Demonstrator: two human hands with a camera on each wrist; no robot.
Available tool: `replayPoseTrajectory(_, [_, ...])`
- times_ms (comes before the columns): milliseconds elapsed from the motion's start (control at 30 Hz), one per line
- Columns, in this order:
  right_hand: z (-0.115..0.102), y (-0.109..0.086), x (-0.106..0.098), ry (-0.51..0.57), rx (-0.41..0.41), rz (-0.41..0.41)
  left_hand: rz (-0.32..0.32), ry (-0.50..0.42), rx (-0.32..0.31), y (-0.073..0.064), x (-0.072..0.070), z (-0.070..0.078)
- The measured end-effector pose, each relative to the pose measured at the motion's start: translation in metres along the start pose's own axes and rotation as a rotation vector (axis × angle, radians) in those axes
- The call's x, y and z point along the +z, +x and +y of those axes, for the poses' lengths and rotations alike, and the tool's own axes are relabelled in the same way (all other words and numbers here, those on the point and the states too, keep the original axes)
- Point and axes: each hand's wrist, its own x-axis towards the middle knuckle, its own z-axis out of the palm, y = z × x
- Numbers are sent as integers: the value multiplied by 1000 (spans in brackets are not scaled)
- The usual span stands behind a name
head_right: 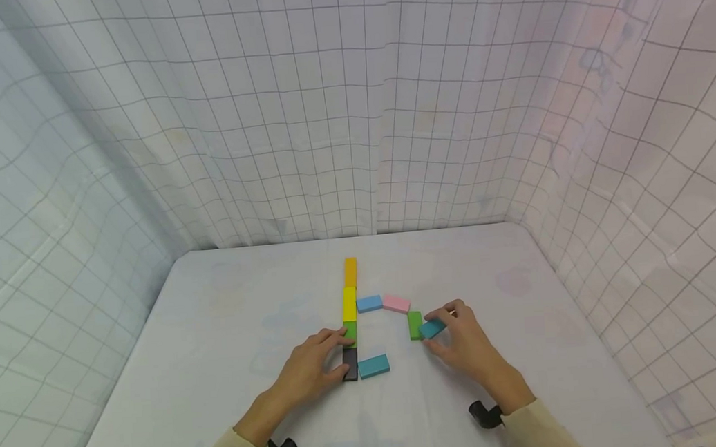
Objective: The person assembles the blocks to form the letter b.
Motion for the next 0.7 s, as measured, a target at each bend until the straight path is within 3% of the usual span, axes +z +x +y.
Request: replayPoseTrajectory(700, [-25, -8, 19, 14, -28, -76, 4, -7, -4, -1, 1, 0])
